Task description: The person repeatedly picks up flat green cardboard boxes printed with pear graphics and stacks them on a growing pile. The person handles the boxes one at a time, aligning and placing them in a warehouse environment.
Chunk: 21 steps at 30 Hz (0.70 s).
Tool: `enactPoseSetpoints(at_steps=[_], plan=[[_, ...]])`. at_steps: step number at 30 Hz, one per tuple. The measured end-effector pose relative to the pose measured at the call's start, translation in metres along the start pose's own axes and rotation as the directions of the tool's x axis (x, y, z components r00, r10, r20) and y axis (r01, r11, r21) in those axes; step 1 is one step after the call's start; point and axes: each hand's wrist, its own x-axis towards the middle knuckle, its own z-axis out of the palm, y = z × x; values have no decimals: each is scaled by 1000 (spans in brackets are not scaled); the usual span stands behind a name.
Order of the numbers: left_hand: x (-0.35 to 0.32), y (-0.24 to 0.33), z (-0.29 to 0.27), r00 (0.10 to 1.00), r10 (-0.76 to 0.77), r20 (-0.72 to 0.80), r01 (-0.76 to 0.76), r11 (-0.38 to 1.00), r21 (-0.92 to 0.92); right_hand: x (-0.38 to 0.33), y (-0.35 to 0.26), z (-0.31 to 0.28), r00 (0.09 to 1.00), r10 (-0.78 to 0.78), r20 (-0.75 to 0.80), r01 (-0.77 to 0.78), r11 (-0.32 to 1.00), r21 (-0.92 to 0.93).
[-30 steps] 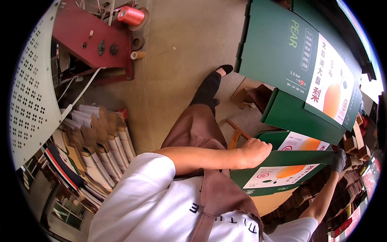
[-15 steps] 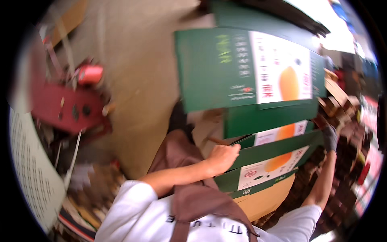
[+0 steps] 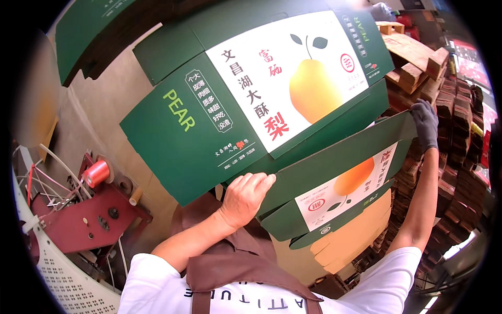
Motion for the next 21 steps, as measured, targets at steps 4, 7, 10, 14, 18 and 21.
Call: enactPoseSetpoints(at_steps=[4,7,10,14,18,21], plan=[[10,-14,11,1000,1,1,-1,999,41,23,4,34,1000,8,15,-9,998,67],[17,-16,14,1000,-27,12,26,996,81,40,5,52,999,-16,42,14,999,49],[17,-16,14,997,-62,41,57,991,124,51,6,66,996,-20,90,14,998,61],[16,-16,17,992,-108,61,98,985,144,61,6,79,991,-34,133,29,999,40],[16,-18,19,988,-138,73,126,981,148,68,3,81,984,-8,179,-4,998,68],[17,-18,21,985,-156,77,142,978,154,72,-3,81,982,7,189,-22,997,75]])
